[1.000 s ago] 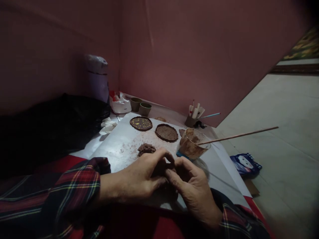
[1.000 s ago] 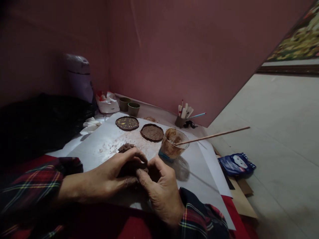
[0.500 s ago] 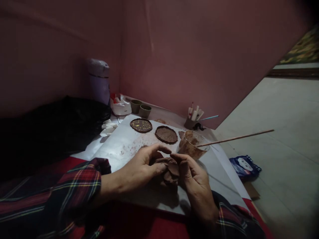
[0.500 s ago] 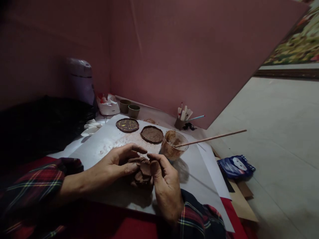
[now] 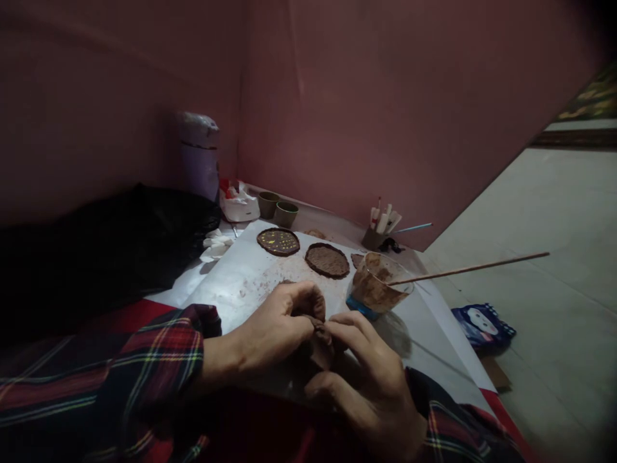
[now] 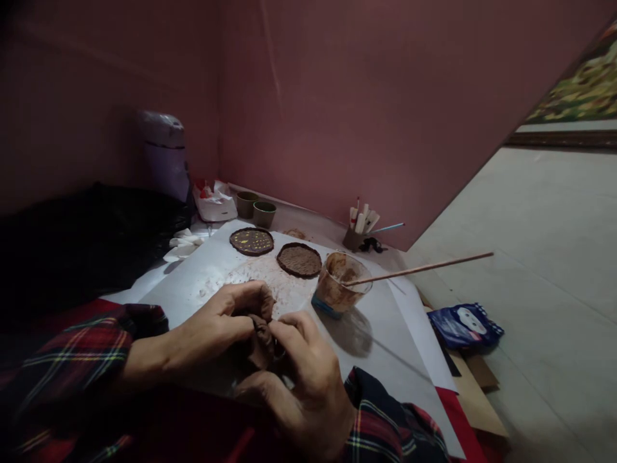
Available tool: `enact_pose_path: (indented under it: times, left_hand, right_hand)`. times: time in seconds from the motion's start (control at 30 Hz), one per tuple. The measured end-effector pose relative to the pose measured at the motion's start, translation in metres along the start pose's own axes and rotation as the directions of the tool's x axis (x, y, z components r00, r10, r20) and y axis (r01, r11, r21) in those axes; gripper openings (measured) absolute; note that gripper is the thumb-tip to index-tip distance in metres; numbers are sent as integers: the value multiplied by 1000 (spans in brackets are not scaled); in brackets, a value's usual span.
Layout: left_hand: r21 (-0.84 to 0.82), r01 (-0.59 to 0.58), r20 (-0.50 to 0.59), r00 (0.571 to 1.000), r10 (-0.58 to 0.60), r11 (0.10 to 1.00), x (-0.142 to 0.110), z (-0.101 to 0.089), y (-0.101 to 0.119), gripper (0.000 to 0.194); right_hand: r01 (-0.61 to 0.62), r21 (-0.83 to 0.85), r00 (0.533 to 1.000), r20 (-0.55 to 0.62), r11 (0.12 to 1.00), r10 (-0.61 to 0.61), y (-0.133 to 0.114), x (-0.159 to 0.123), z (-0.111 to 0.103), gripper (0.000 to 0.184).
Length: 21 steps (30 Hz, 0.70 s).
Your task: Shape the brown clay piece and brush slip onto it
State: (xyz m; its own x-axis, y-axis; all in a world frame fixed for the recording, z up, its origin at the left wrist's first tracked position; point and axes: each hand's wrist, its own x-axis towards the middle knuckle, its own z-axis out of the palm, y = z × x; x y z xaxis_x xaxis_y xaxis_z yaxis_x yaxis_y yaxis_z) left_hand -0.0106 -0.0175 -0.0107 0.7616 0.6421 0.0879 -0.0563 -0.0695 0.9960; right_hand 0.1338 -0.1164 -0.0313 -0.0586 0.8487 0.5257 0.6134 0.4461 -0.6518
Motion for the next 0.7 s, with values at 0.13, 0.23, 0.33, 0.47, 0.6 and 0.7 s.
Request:
enact_pose_path:
  times: [0.13, 0.23, 0.33, 0.47, 0.6, 0.7]
  left_hand:
    - [6, -20, -18, 1000, 20, 1000, 1, 0, -1, 13]
    - [-92, -51, 27, 998, 54, 994, 2, -1, -1, 16]
    - [-232, -56, 105, 991, 82, 971, 1, -2, -4, 27]
    - [-287, -27, 145, 987, 71, 957, 0, -2, -6, 26]
    - [-290, -36, 129, 989, 77, 956, 0, 0, -5, 23]
    - [-303, -21, 113, 992, 58, 953, 1, 2, -6, 21]
  right_hand:
    - [-15, -9, 1000, -18, 1000, 15, 0, 0, 0, 27]
    - [-150, 79, 986, -55, 985, 155, 3, 3, -3, 18]
    - [-240, 163, 963, -85, 957, 256, 6, 6, -7, 25]
    - [-253, 191, 955, -107, 948, 277, 8, 7, -8, 27]
    - [-260, 198, 954, -95, 945, 283, 7, 5, -7, 28]
    - [-279, 217, 952, -66, 935, 300, 7, 5, -7, 29]
